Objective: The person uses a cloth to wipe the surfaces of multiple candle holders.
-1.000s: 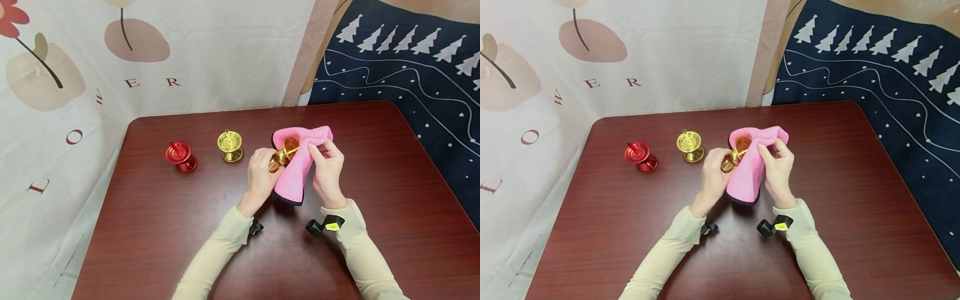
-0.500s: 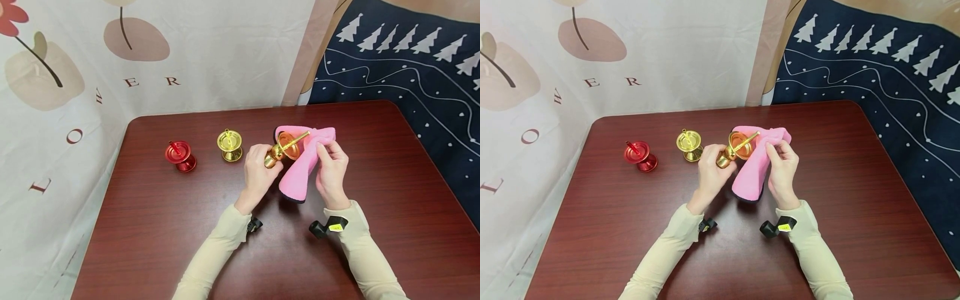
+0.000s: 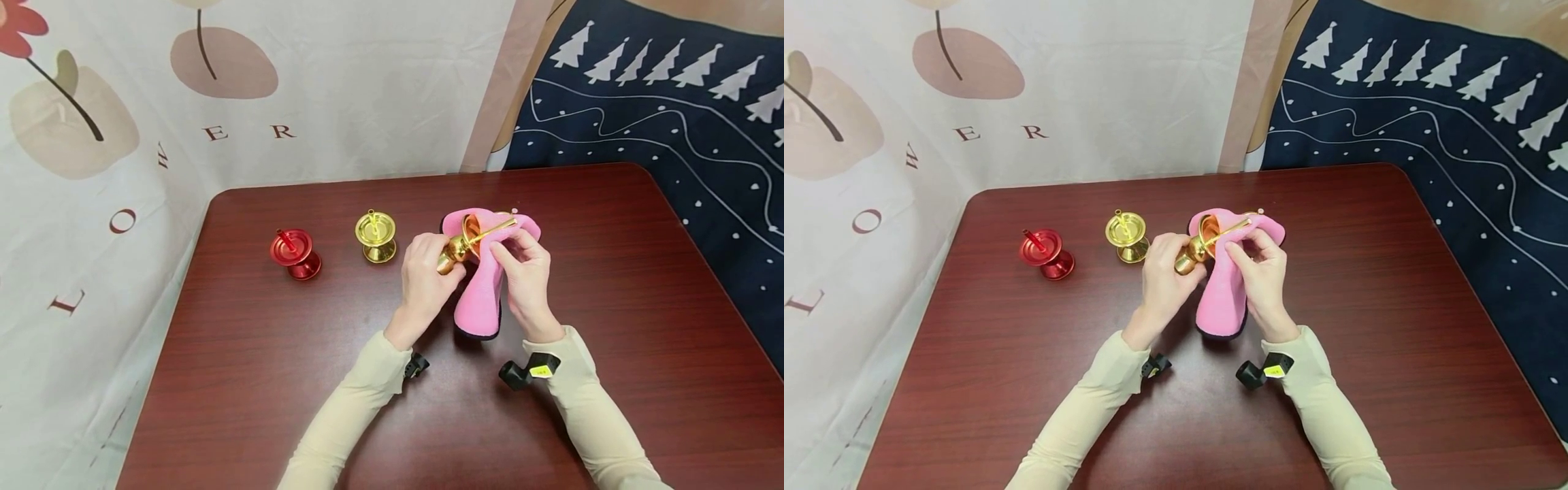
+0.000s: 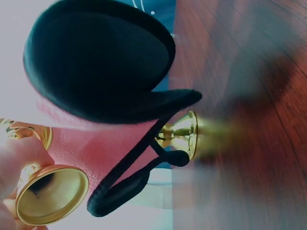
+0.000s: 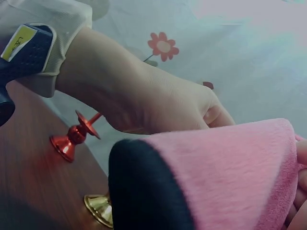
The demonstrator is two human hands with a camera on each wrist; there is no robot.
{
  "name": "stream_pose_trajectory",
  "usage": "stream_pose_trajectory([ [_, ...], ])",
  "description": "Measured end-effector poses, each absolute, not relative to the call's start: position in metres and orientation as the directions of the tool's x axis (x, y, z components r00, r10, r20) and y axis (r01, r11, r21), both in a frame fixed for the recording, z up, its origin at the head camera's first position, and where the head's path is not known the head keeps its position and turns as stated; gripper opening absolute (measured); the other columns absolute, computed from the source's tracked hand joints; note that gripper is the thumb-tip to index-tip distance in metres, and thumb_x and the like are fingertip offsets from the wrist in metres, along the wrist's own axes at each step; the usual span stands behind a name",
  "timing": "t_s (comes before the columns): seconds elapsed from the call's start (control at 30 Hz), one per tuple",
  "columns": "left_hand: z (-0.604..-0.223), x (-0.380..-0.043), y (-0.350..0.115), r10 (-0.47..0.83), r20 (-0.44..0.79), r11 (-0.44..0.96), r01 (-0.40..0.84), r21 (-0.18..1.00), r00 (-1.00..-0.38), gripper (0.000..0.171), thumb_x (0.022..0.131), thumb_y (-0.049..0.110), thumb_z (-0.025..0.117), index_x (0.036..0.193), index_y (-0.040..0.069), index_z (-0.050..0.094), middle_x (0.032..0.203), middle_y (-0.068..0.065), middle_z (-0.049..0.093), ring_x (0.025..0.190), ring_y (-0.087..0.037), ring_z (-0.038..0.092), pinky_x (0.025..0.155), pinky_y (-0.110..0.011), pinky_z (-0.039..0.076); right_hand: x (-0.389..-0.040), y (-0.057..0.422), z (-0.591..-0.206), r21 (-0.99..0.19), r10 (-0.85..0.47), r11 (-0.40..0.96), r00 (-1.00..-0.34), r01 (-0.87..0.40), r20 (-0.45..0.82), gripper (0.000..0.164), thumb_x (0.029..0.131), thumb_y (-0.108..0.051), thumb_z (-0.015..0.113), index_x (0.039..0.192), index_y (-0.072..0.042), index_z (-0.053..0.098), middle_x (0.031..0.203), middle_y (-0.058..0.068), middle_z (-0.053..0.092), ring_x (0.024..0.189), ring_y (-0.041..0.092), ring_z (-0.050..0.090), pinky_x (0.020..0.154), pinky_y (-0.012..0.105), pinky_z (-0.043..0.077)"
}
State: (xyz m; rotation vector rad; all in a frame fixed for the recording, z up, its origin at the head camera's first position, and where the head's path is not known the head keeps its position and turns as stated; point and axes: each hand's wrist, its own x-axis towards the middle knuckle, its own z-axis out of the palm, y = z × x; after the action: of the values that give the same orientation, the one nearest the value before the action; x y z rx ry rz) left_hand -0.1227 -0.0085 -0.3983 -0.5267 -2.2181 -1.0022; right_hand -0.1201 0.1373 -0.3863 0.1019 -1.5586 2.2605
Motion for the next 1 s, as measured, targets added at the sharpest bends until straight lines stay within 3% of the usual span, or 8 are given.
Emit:
stream_pose_trajectory([
  [0.33,-0.401,-0.122,-0.007,0.119,0.66,0.622,0.574,0.533,-0.741,0.028,0.065,0.008,0.074,0.09,0.002,0.062,0.086,-0.008,0.064,0.091,-0.023,0.056,0.083,-0.035,0.043,-0.123,0.136,-0.381,-0.8,0.415,-0.407,-0.869,-0.441,0.268,0.024,0.08,0.015,0.057,0.079,-0.006,0.071,0.075,0.003,0.065,0.074,0.013,0.057,0.068,0.02,0.047],
  [0.5,-0.405,-0.123,-0.011,0.062,0.641,0.58,0.551,0.6,-0.765,0.028,0.062,0.008,0.073,0.087,0.002,0.062,0.085,-0.008,0.064,0.088,-0.023,0.056,0.078,-0.035,0.044,-0.123,0.142,-0.375,-0.753,0.494,-0.452,-0.837,-0.478,0.235,0.019,0.083,0.012,0.056,0.079,-0.001,0.068,0.071,0.004,0.062,0.067,0.011,0.055,0.063,0.019,0.048],
  [0.63,-0.405,-0.124,-0.017,-0.004,0.619,0.505,0.533,0.679,-0.785,0.028,0.06,0.006,0.073,0.086,0.001,0.061,0.081,-0.009,0.064,0.083,-0.024,0.056,0.072,-0.034,0.046,-0.121,0.147,-0.374,-0.762,0.476,-0.444,-0.844,-0.472,0.246,0.018,0.083,0.012,0.057,0.079,-0.001,0.068,0.069,0.004,0.061,0.064,0.01,0.053,0.06,0.018,0.047],
  [0.73,-0.401,-0.123,-0.02,-0.026,0.597,0.448,0.525,0.724,-0.802,0.029,0.061,0.007,0.075,0.086,0.001,0.061,0.079,-0.009,0.064,0.08,-0.023,0.056,0.068,-0.033,0.047,-0.117,0.147,-0.375,-0.814,0.412,-0.352,-0.857,-0.462,0.308,0.01,0.081,0.009,0.063,0.081,0.001,0.069,0.073,0.004,0.063,0.067,0.011,0.054,0.063,0.019,0.047],
  [0.83,-0.398,-0.122,-0.021,-0.023,0.588,0.426,0.524,0.738,-0.809,0.029,0.062,0.008,0.075,0.087,0.002,0.061,0.08,-0.009,0.064,0.079,-0.022,0.056,0.067,-0.033,0.047,-0.114,0.145,-0.376,-0.875,0.325,-0.079,-0.842,-0.477,0.43,0.006,0.081,0.005,0.065,0.086,0.007,0.067,0.08,-0.002,0.065,0.071,0.008,0.055,0.066,0.019,0.045],
  [0.93,-0.396,-0.121,-0.02,-0.016,0.594,0.43,0.531,0.73,-0.804,0.029,0.062,0.008,0.075,0.087,0.002,0.061,0.08,-0.008,0.064,0.079,-0.022,0.056,0.066,-0.033,0.047,-0.113,0.142,-0.375,-0.822,0.233,0.222,-0.79,-0.525,0.568,0.011,0.082,0.007,0.063,0.092,0.012,0.065,0.085,0.0,0.063,0.079,0.006,0.053,0.07,0.018,0.042],
  [1.0,-0.395,-0.121,-0.019,-0.015,0.602,0.437,0.537,0.722,-0.798,0.028,0.062,0.008,0.074,0.087,0.002,0.061,0.08,-0.008,0.064,0.079,-0.022,0.056,0.067,-0.033,0.047,-0.113,0.141,-0.374,-0.758,0.181,0.337,-0.752,-0.558,0.634,0.013,0.08,0.011,0.061,0.092,0.012,0.065,0.086,0.008,0.063,0.083,0.009,0.051,0.073,0.018,0.039],
])
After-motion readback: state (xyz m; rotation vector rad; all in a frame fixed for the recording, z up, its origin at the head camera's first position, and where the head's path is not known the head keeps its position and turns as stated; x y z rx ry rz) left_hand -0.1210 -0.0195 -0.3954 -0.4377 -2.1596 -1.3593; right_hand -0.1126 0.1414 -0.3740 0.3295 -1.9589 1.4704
